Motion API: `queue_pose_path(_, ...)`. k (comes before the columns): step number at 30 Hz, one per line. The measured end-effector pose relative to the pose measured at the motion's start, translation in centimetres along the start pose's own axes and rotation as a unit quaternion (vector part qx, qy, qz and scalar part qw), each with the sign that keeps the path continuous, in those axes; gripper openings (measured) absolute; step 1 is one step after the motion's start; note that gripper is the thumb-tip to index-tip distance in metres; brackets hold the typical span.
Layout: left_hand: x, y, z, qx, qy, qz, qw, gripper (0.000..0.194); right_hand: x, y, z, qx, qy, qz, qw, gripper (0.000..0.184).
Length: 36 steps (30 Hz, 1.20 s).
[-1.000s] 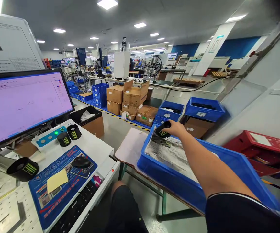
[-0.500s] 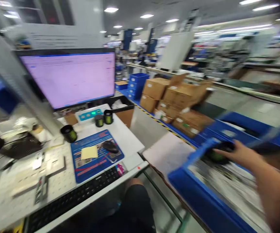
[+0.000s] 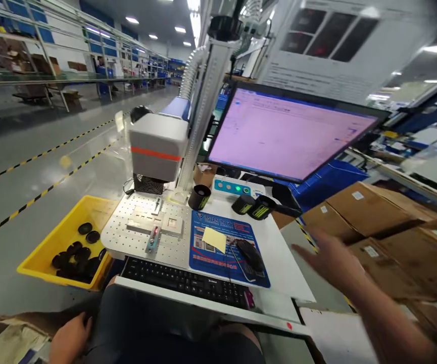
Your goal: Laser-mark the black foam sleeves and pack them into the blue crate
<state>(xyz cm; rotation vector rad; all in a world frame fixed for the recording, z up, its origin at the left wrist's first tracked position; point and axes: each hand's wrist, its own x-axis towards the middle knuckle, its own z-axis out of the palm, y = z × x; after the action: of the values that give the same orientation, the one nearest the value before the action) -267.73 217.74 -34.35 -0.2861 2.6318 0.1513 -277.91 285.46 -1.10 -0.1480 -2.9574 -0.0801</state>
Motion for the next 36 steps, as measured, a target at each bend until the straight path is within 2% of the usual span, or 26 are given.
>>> queue_pose_path(3,-0.7,0.2,-0.2,-0.025,0.038,-0.004,0.999,0.061,6.8,-10.2,2.8,-0.031,-0.029,-0.105,0.994,0.064)
queue_pose_path(6,-1.6,0.0,0.2,-0.058,0.101,-0.005,0.993,0.057,13.1,-19.3,5.8,-0.058,-0.025,-0.167,0.984,0.085)
queue_pose_path(8,-2.4,-0.4,0.7,-0.082,0.134,-0.014,0.987,0.051,15.9,-23.4,7.1,-0.070,-0.022,-0.184,0.980,0.088)
queue_pose_path(10,-3.2,-0.7,1.1,-0.103,0.148,-0.024,0.983,0.046,17.7,-25.9,7.9,-0.076,-0.026,-0.194,0.978,0.083)
queue_pose_path(14,-4.2,-1.1,1.4,-0.122,0.148,-0.025,0.981,0.048,19.9,-27.2,8.8,-0.075,-0.064,-0.199,0.975,0.057)
queue_pose_path(16,-4.0,-1.0,1.4,-0.130,0.146,-0.021,0.981,0.048,20.6,-26.8,8.8,-0.071,-0.085,-0.185,0.976,0.043)
queue_pose_path(18,-3.6,-0.9,1.6,-0.127,0.151,-0.013,0.980,0.048,20.8,-25.9,8.5,-0.062,-0.097,-0.164,0.980,0.038)
queue_pose_path(21,-2.7,-0.6,2.0,-0.106,0.163,-0.003,0.981,0.047,19.9,-24.2,7.6,-0.033,-0.090,-0.134,0.986,0.051)
queue_pose_path(25,-2.1,-0.3,2.1,-0.090,0.174,0.011,0.981,0.044,16.3,-23.2,6.5,0.052,-0.081,-0.097,0.991,0.074)
queue_pose_path(30,-1.6,0.2,1.5,-0.088,0.157,0.010,0.984,0.045,11.1,-26.1,7.3,0.212,-0.116,-0.056,0.969,0.076)
queue_pose_path(33,-1.8,0.3,1.2,-0.083,0.154,0.005,0.985,0.042,9.7,-28.2,8.4,0.263,-0.135,-0.059,0.953,0.074)
queue_pose_path(36,-2.3,0.3,1.1,-0.083,0.165,0.007,0.983,0.042,9.1,-29.3,9.2,0.292,-0.156,-0.063,0.941,0.073)
